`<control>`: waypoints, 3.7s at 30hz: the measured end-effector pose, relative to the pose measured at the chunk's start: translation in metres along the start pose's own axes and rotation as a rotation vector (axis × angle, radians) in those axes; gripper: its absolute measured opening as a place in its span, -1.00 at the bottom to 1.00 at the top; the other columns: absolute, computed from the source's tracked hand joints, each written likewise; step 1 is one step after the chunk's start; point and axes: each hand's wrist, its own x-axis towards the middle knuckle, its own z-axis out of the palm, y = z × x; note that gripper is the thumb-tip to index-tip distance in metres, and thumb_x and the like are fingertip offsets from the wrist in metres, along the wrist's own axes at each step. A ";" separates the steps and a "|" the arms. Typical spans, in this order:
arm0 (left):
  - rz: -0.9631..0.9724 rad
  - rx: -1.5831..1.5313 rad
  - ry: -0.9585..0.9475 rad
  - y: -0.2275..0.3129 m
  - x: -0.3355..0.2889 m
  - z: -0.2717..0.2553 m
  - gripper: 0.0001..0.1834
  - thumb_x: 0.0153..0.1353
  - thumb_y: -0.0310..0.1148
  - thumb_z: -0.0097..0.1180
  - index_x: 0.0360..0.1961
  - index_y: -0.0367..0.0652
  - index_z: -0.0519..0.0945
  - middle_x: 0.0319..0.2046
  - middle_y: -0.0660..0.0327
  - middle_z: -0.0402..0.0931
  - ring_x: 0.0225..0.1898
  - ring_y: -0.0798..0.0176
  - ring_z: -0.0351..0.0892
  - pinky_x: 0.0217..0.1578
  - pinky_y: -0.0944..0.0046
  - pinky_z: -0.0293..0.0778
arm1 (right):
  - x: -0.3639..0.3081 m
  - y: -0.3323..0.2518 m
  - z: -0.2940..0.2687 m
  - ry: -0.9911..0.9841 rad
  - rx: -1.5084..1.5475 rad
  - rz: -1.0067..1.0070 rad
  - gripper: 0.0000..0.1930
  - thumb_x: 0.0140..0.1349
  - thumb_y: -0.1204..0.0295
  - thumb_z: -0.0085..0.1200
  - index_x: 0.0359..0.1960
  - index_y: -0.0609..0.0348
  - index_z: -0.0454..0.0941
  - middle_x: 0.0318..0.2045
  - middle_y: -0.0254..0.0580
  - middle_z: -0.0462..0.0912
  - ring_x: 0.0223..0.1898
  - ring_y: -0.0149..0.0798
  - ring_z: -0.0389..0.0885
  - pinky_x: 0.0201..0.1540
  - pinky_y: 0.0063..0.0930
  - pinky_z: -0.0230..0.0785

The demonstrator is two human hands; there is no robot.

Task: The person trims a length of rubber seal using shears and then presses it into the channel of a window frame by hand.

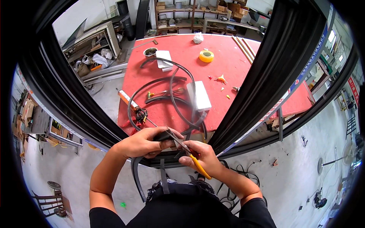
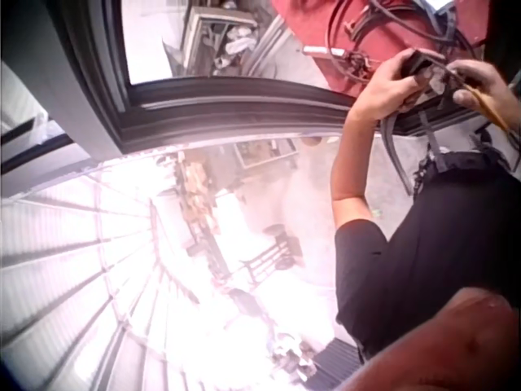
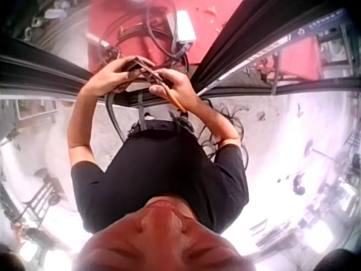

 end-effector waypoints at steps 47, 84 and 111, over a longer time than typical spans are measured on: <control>0.472 0.277 0.436 -0.034 -0.003 0.015 -0.68 0.38 -0.23 0.12 -0.07 -0.30 0.49 -0.30 0.29 0.48 -0.25 0.48 0.44 -0.18 0.39 0.44 | 0.027 -0.054 -0.057 0.119 -0.701 -0.466 -0.23 -0.26 0.05 0.49 0.04 0.16 0.56 -0.44 -0.22 0.45 -0.33 -0.09 0.43 -0.24 -0.25 0.34; 0.369 -0.328 0.129 -0.052 -0.010 0.001 -0.74 0.27 -0.58 0.10 -0.02 -0.34 0.50 -0.25 0.31 0.53 -0.29 0.53 0.42 -0.34 0.50 0.35 | 0.040 -0.054 -0.069 -0.205 -1.160 -0.556 -0.56 0.01 0.13 0.25 -0.18 0.18 0.54 -0.43 -0.23 0.52 -0.28 -0.17 0.58 -0.29 -0.36 0.49; 0.328 0.099 0.343 -0.023 -0.027 0.011 -0.75 0.28 -0.38 0.23 -0.11 -0.32 0.55 -0.33 0.39 0.46 -0.26 0.53 0.39 -0.23 0.46 0.33 | 0.037 -0.053 -0.075 -0.003 -0.831 -0.479 -0.44 -0.17 0.05 0.47 -0.19 0.13 0.60 -0.51 -0.28 0.48 -0.41 -0.16 0.54 -0.37 -0.32 0.43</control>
